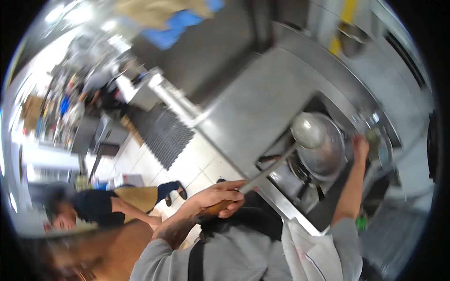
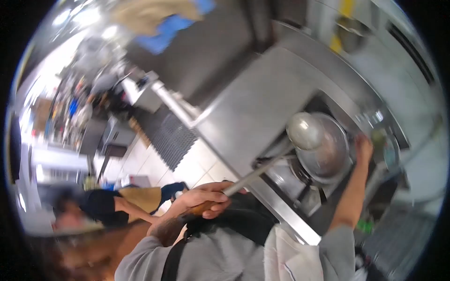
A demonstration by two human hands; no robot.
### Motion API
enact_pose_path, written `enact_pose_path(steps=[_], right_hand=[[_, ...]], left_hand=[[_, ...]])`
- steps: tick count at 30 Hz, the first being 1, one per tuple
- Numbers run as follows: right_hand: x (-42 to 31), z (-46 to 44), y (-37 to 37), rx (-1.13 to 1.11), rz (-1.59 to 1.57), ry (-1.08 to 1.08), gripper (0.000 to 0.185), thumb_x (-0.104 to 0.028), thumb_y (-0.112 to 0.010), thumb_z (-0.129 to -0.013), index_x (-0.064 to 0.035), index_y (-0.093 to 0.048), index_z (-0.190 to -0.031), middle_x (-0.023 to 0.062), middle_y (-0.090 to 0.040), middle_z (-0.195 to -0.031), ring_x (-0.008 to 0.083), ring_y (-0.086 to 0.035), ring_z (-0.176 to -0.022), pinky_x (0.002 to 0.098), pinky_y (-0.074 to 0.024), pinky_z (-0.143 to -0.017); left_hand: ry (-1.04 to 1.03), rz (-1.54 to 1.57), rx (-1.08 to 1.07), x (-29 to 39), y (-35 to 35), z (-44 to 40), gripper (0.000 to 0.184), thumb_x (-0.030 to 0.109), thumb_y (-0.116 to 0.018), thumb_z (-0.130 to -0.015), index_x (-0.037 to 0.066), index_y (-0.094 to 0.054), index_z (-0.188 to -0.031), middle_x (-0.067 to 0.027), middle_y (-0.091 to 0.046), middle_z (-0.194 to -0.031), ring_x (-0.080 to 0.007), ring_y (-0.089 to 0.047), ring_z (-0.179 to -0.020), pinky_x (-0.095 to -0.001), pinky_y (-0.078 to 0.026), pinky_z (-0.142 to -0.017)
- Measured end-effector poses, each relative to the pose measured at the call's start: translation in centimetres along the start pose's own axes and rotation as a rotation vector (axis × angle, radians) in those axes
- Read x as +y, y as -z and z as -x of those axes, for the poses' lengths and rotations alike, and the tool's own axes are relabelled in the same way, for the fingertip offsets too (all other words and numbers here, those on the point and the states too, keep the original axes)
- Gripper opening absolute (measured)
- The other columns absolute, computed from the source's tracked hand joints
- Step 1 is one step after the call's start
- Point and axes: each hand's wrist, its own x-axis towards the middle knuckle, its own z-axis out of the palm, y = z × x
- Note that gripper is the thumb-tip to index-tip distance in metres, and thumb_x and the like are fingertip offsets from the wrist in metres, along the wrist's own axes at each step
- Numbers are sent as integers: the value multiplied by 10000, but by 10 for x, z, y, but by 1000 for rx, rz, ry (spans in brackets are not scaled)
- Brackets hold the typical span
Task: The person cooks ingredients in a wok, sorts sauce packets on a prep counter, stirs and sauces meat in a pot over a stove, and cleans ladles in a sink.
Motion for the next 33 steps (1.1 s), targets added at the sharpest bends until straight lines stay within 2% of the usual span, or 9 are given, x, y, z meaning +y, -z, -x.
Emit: enact_pose_path(steps=[2,3,8,14,18,24,26,32,33], right_hand=[[27,24,-2,-96,404,61,184,-179,-588,-952,-52,-697,-1030,22,-645,-863,138,-593,-750,272,-460,-649],[28,66,-43,40,323,18,152,-195,-611,-960,-91,-703,-1025,-24,-604,-810,101,-530,-684,248,-399,-612],[60,164,-175,-77,473,60,228,-194,-609,-992,-82,-670,-1182,-5,-662,-943,76,-506,-700,223,-429,-635],[106,365,-386,-642,681,84,292,-177,-616,-991,-48,-633,-1253,22,-694,-964,72,-558,-721,232,-472,-653],[202,420,-436,-949,926,94,333,-172,-657,-948,-12,-638,-1241,89,-728,-989,138,-639,-777,292,-528,-711],[270,464,-466,-1062,1149,122,342,-200,-688,-887,4,-685,-1160,157,-731,-964,246,-707,-866,342,-553,-791],[281,468,-482,-1049,1233,128,314,-193,-700,-884,-7,-696,-1137,134,-733,-961,200,-701,-874,324,-549,-808],[342,449,-558,-1073,1315,71,326,-216,-673,-859,-21,-710,-1117,175,-731,-1015,275,-715,-919,371,-557,-838],[353,447,-578,-1077,1329,82,331,-223,-672,-857,-23,-710,-1118,177,-730,-1014,280,-714,-923,372,-555,-843]], left_hand=[[-94,19,49,-4,17,37,426,133,-479,-1020,-7,-404,-1415,-27,-450,-675,-105,-473,-462,-233,-392,-404],[-96,18,50,-5,26,53,416,135,-479,-1021,-13,-410,-1403,-27,-451,-673,-101,-474,-458,-231,-395,-399],[-300,155,92,-25,76,151,408,124,-467,-1018,-30,-411,-1392,-28,-453,-666,-97,-473,-450,-228,-393,-390],[-396,253,291,-31,152,276,411,130,-488,-988,8,-444,-1377,-25,-445,-662,-99,-455,-449,-226,-380,-394],[-421,333,482,-25,219,349,432,160,-537,-957,-26,-470,-1340,-3,-439,-656,-71,-421,-430,-198,-375,-357],[-487,406,569,26,327,459,337,154,-501,-971,-51,-499,-1239,41,-439,-679,-39,-432,-482,-213,-397,-408],[-531,437,618,58,354,490,335,139,-503,-967,-75,-497,-1225,46,-442,-680,-30,-436,-488,-195,-399,-409],[-604,393,597,185,442,556,298,124,-508,-967,-100,-517,-1163,16,-502,-689,-42,-468,-484,-188,-432,-418],[-639,387,578,211,455,561,414,126,-460,-990,-142,-421,-1302,19,-487,-699,-45,-488,-483,-197,-440,-401]])
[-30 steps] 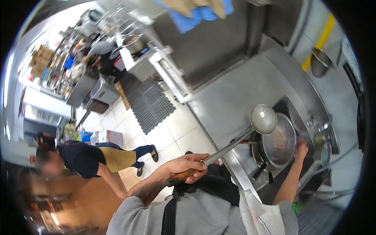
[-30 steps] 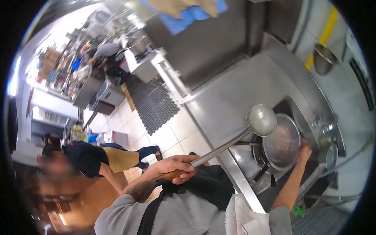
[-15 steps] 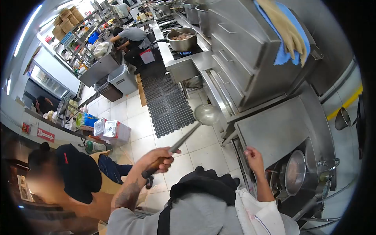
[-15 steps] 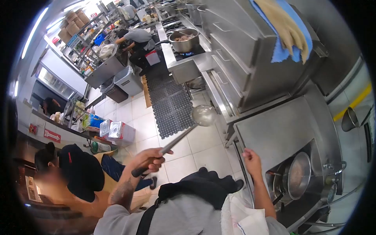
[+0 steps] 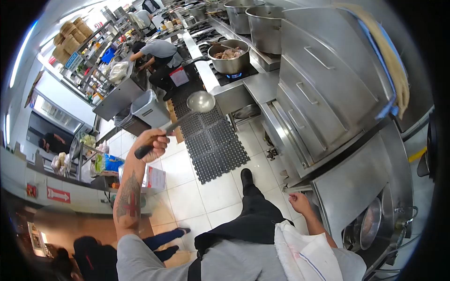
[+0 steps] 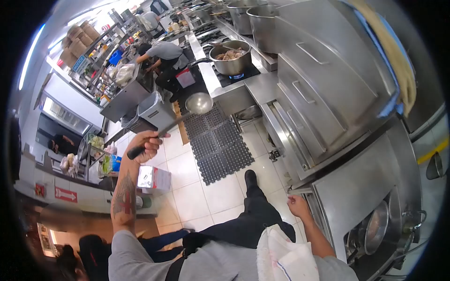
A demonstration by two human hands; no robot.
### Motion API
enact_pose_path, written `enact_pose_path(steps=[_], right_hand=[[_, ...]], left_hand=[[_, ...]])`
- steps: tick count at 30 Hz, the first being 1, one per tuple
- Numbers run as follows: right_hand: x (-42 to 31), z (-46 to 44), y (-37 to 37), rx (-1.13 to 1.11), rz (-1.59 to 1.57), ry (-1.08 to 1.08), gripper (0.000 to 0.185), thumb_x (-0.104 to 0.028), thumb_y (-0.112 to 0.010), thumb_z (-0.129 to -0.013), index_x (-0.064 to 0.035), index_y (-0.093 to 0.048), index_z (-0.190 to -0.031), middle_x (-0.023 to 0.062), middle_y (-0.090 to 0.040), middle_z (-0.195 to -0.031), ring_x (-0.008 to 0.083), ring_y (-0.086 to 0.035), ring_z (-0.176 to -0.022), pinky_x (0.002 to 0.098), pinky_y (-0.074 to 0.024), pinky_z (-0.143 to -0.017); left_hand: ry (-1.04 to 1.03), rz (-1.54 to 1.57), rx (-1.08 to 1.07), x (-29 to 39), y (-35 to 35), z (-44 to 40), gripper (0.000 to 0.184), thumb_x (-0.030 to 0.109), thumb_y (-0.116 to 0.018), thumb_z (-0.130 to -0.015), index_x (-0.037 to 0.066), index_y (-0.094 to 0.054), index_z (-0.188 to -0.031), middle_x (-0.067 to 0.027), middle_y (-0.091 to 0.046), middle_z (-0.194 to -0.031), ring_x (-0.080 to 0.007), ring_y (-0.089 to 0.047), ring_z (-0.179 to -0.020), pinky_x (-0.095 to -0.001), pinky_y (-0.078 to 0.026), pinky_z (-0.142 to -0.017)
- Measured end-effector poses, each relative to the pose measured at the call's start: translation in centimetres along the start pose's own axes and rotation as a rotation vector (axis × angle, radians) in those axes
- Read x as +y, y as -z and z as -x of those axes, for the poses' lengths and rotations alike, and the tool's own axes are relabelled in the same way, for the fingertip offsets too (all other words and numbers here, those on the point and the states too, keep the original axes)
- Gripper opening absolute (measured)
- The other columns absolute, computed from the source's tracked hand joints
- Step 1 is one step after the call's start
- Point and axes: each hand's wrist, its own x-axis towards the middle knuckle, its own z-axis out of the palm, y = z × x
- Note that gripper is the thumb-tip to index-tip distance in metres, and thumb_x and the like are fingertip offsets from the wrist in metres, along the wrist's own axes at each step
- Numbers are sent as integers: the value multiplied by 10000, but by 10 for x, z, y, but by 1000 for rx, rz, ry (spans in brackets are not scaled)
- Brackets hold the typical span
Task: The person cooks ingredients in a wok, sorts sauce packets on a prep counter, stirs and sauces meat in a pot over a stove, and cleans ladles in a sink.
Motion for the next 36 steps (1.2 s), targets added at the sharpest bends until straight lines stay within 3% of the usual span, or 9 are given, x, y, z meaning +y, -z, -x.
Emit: enact_pose_path(steps=[1,11,17,21,23,25,27,32,36], right_hand=[[-12,-23,-5,-1,15,2,336,-231,-671,-855,-26,-710,-1118,178,-730,-1014,285,-713,-926,374,-553,-849],[-227,-276,-22,-2,21,154,372,-254,-640,-878,-37,-679,-1178,171,-723,-1036,308,-705,-939,397,-545,-853],[-366,-370,-24,-93,-12,239,377,-213,-626,-894,-22,-657,-1218,146,-728,-985,283,-699,-887,375,-544,-815],[-415,-414,-43,-62,33,190,368,-193,-627,-905,-19,-651,-1229,135,-731,-1019,250,-701,-894,360,-547,-821],[-435,-427,-66,-22,-66,160,365,-185,-636,-912,-21,-646,-1239,127,-733,-1034,230,-697,-898,350,-549,-820],[-474,-433,-84,2,-94,96,356,-194,-637,-931,-17,-644,-1240,107,-736,-1052,197,-691,-894,341,-548,-819],[-527,-436,-100,89,-303,228,366,-233,-627,-954,-32,-637,-1259,127,-734,-1010,217,-708,-814,325,-554,-779],[-617,-443,-80,-203,-1677,-53,175,-161,-615,-977,-107,-470,-1059,-32,-425,-626,66,-399,-458,254,-332,-417],[-625,-449,-61,48,-1306,-142,170,-99,-593,-969,-112,-465,-1081,-41,-408,-601,58,-376,-416,235,-302,-392]], left_hand=[[-12,9,-75,25,-3,-15,317,125,-473,-992,-134,-498,-1173,2,-515,-695,-51,-484,-482,-191,-453,-424],[-60,30,-352,209,6,-227,390,162,-480,-1010,-89,-463,-1309,9,-487,-709,-64,-478,-514,-224,-432,-455],[-244,-739,-16,265,7,-344,157,116,-600,-943,19,-515,-1032,-41,-558,-681,-143,-549,-492,-295,-488,-443],[-382,-1203,102,286,49,-379,314,125,-610,-910,-27,-499,-1161,-110,-609,-706,-199,-605,-526,-348,-521,-477],[-859,-1618,179,281,90,-399,355,113,-600,-909,-6,-484,-1223,-114,-617,-716,-202,-618,-547,-358,-521,-498],[-701,-1411,201,275,89,-391,432,117,-574,-936,50,-467,-1349,-65,-615,-728,-196,-623,-626,-343,-535,-587],[-358,-837,-58,261,98,-402,465,161,-556,-984,48,-423,-1416,-88,-637,-921,-231,-649,-816,-385,-563,-697],[-441,-870,-774,283,84,-450,535,322,-557,-1030,62,-412,-1476,-131,-505,-1414,-197,-523,-1236,-369,-410,-1054],[-444,-1014,-731,350,70,-493,403,302,-574,-1022,38,-572,-1327,-100,-647,-1206,-181,-585,-1130,-341,-459,-945]])
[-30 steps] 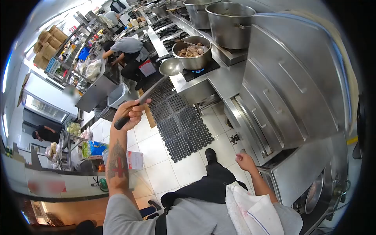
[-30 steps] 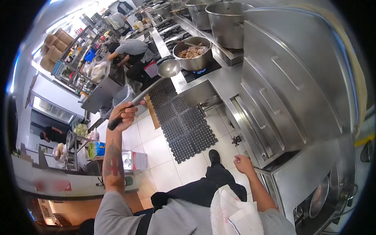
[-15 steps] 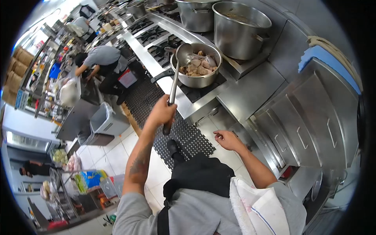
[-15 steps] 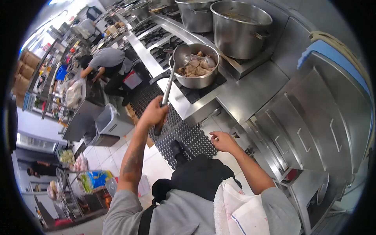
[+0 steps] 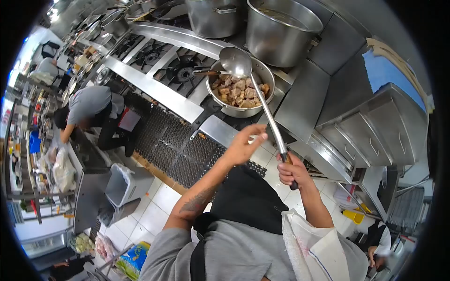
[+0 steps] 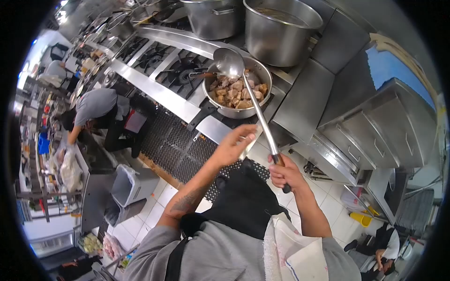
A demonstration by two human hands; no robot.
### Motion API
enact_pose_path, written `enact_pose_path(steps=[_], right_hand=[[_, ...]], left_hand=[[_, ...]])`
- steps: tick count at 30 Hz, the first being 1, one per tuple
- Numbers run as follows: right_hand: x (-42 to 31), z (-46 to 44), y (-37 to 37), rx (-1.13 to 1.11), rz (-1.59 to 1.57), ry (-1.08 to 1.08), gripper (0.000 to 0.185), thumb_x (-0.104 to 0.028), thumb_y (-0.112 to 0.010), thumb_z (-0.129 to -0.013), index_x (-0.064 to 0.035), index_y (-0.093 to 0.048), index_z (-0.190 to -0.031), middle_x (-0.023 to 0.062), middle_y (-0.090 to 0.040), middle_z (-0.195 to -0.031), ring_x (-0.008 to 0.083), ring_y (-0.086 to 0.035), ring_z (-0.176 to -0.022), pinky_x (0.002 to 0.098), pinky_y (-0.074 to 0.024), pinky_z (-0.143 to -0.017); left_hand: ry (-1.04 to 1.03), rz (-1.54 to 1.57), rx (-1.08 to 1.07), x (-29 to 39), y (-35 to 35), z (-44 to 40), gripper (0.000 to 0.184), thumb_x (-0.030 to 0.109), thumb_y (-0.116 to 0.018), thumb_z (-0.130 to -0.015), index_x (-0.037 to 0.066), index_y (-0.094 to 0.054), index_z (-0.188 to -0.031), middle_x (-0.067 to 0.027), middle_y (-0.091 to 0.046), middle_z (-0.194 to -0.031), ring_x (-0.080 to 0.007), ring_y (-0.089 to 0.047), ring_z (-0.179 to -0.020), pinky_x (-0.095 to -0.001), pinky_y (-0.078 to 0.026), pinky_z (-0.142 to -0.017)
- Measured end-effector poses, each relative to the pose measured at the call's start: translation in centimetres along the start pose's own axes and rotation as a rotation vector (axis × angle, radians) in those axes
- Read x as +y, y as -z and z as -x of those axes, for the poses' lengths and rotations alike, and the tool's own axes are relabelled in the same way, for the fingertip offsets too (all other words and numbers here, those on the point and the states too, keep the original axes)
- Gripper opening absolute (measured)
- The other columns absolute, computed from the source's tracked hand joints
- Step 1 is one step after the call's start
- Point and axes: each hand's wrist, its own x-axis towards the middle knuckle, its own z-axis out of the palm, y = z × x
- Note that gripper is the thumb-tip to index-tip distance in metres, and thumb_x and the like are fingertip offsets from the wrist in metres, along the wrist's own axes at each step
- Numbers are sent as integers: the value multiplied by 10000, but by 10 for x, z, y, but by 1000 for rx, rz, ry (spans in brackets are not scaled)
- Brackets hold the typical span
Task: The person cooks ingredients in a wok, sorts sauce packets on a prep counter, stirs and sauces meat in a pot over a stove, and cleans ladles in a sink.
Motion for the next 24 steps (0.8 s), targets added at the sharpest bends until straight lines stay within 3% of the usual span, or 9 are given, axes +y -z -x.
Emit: enact_pose_path(steps=[3,5,11,14,15,17,19,21,24], right_hand=[[46,-21,25,169,95,-38,164,-68,-575,-955,-103,-462,-1068,-36,-403,-587,70,-401,-408,244,-305,-380],[83,-37,37,507,495,239,166,-50,-570,-946,-84,-448,-1053,-25,-413,-592,81,-419,-399,262,-324,-368],[83,-81,63,864,404,289,121,-40,-551,-914,-57,-495,-1019,46,-485,-619,156,-517,-462,338,-408,-441],[63,-105,103,1164,959,399,206,-116,-585,-884,-28,-521,-1059,181,-599,-712,353,-630,-631,461,-487,-606],[51,-112,116,1184,949,250,238,-145,-569,-892,-22,-511,-1088,241,-632,-784,456,-638,-730,504,-492,-665],[43,-132,141,1273,969,207,261,-155,-552,-899,-26,-502,-1120,265,-648,-800,482,-645,-769,536,-489,-671],[34,-150,161,1376,974,129,233,-137,-548,-892,-15,-507,-1086,235,-640,-806,449,-651,-771,516,-493,-700],[23,-164,165,1420,1049,104,319,-171,-548,-896,-25,-469,-1169,318,-655,-824,522,-634,-805,587,-478,-684],[25,-184,174,1467,1057,41,321,-160,-545,-889,-14,-465,-1163,318,-665,-854,512,-647,-841,581,-507,-731]], left_hand=[[-33,46,180,-39,48,-38,321,246,-630,-985,0,-633,-1191,-59,-711,-948,-137,-654,-880,-291,-518,-772],[-58,65,297,-29,80,-43,261,201,-612,-997,-15,-653,-1138,-54,-712,-899,-116,-642,-833,-271,-517,-741],[154,-97,482,-67,187,-21,282,210,-603,-1009,-33,-661,-1139,-80,-707,-938,-119,-642,-854,-266,-514,-771],[395,-214,413,-84,212,-25,337,254,-641,-981,-18,-655,-1179,-107,-698,-1036,-172,-642,-964,-304,-508,-843],[396,-212,395,-84,214,-33,337,254,-641,-981,-18,-655,-1179,-107,-698,-1036,-172,-642,-964,-304,-508,-843],[64,-657,441,-82,212,-53,406,242,-696,-932,6,-611,-1250,-176,-632,-1197,-257,-628,-1056,-346,-522,-830],[-55,-705,477,-80,225,-88,562,202,-742,-883,45,-518,-1375,-210,-497,-1377,-326,-572,-1161,-414,-526,-846],[-111,-562,559,-69,237,-134,552,181,-754,-871,37,-537,-1357,-193,-612,-1216,-264,-645,-1010,-370,-531,-755],[70,-556,381,-92,274,-179,284,150,-760,-870,-1,-682,-1098,-65,-662,-701,-120,-613,-591,-276,-477,-577]])
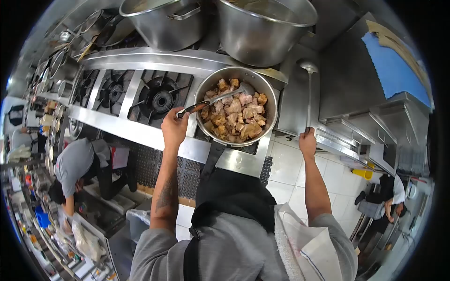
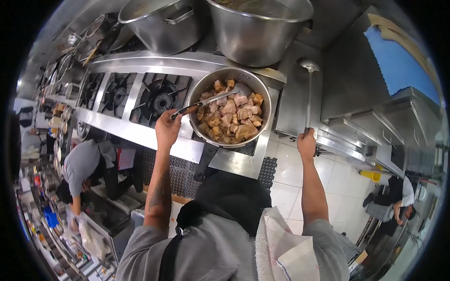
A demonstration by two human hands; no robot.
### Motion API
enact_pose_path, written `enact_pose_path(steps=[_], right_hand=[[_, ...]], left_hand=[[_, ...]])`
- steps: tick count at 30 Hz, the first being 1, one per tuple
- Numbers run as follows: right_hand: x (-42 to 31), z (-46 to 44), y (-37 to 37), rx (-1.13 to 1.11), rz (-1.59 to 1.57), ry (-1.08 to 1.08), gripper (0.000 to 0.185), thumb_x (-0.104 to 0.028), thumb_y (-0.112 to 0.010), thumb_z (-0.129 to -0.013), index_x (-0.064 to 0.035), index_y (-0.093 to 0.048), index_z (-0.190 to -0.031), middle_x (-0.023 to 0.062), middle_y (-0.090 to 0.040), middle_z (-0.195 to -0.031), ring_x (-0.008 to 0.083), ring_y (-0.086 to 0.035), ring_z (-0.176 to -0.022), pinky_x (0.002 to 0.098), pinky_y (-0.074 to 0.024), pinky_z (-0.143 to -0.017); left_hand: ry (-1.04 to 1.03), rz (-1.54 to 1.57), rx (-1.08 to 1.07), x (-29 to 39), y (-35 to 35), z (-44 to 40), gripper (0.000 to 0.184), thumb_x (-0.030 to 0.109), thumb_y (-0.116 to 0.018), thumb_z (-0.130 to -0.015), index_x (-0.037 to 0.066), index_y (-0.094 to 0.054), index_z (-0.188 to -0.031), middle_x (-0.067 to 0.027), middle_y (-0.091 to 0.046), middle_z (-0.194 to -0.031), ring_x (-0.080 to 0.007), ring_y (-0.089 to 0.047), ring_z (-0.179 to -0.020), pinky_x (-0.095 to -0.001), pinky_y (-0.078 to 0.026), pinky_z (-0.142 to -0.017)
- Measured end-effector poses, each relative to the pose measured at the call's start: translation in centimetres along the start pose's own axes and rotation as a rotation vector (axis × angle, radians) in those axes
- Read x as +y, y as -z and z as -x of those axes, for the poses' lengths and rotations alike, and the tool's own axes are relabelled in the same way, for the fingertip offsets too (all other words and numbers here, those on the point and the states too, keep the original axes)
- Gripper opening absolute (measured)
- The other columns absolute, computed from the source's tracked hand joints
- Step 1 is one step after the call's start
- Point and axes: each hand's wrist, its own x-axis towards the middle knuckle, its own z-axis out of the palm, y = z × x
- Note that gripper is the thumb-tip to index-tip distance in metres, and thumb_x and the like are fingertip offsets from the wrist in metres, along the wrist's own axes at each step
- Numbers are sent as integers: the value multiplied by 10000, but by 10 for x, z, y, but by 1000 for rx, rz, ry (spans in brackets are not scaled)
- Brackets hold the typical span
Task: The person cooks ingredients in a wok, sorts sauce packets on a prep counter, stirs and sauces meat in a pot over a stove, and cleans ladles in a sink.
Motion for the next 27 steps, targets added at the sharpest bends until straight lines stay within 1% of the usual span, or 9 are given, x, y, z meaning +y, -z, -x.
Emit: enact_pose_path(steps=[5,7,10,15,18,19,21,25,27], right_hand=[[-66,16,12,156,125,107,566,-279,-673,-896,24,-481,-1333,273,-686,-1053,420,-677,-969,492,-551,-804],[-181,71,62,-294,-653,-135,680,-362,-726,-870,40,-492,-1365,221,-669,-1172,324,-650,-1062,417,-533,-882],[-250,103,61,-556,-972,-259,667,-371,-741,-853,47,-522,-1325,176,-672,-1191,256,-628,-1080,373,-500,-937],[-231,68,100,-428,469,809,490,-196,-697,-823,33,-575,-1239,239,-670,-1095,400,-646,-1035,483,-517,-878],[-212,44,84,-161,860,761,450,-102,-521,-926,24,-509,-1357,228,-693,-993,352,-712,-822,442,-583,-708],[-229,43,87,-123,1006,740,425,-107,-504,-941,9,-529,-1350,210,-700,-987,315,-725,-788,433,-590,-666],[-262,20,55,-111,973,738,362,-134,-517,-943,-5,-592,-1273,204,-704,-998,314,-724,-794,426,-591,-679],[-327,13,57,-222,1192,887,217,-130,-554,-918,-56,-758,-928,117,-729,-971,258,-718,-907,384,-581,-750],[-329,3,65,-269,1122,877,212,-155,-570,-894,-88,-752,-979,134,-704,-1035,268,-677,-1004,394,-565,-808]], left_hand=[[-81,346,-81,51,-1,11,254,116,-789,-838,-6,-690,-1038,-48,-675,-708,-62,-561,-554,-239,-433,-488],[-108,370,-232,99,-5,37,288,102,-790,-839,8,-673,-1084,-72,-703,-819,-96,-652,-700,-230,-511,-606],[-561,350,-380,117,-32,74,432,144,-820,-761,7,-638,-1127,-152,-675,-990,-296,-681,-804,-388,-554,-732],[-326,58,-299,65,14,106,579,346,-811,-739,7,-534,-1118,-206,-544,-1068,-400,-533,-1038,-481,-441,-902],[29,-10,-337,9,-27,137,714,487,-679,-882,-82,-451,-1248,-307,-551,-1212,-425,-560,-1156,-512,-455,-954],[361,376,-722,-16,-52,134,780,535,-615,-916,-133,-408,-1261,-343,-586,-1165,-452,-607,-1106,-500,-492,-919],[477,418,-925,6,-15,114,815,504,-655,-892,-156,-377,-1280,-343,-617,-1089,-476,-631,-1039,-476,-512,-912],[104,45,-634,-44,-83,136,790,417,-730,-825,-150,-409,-1272,-343,-603,-1133,-483,-607,-1087,-506,-495,-953],[193,66,-720,-21,-37,117,704,394,-731,-821,-153,-493,-1194,-341,-596,-1175,-487,-592,-1112,-511,-499,-952]])
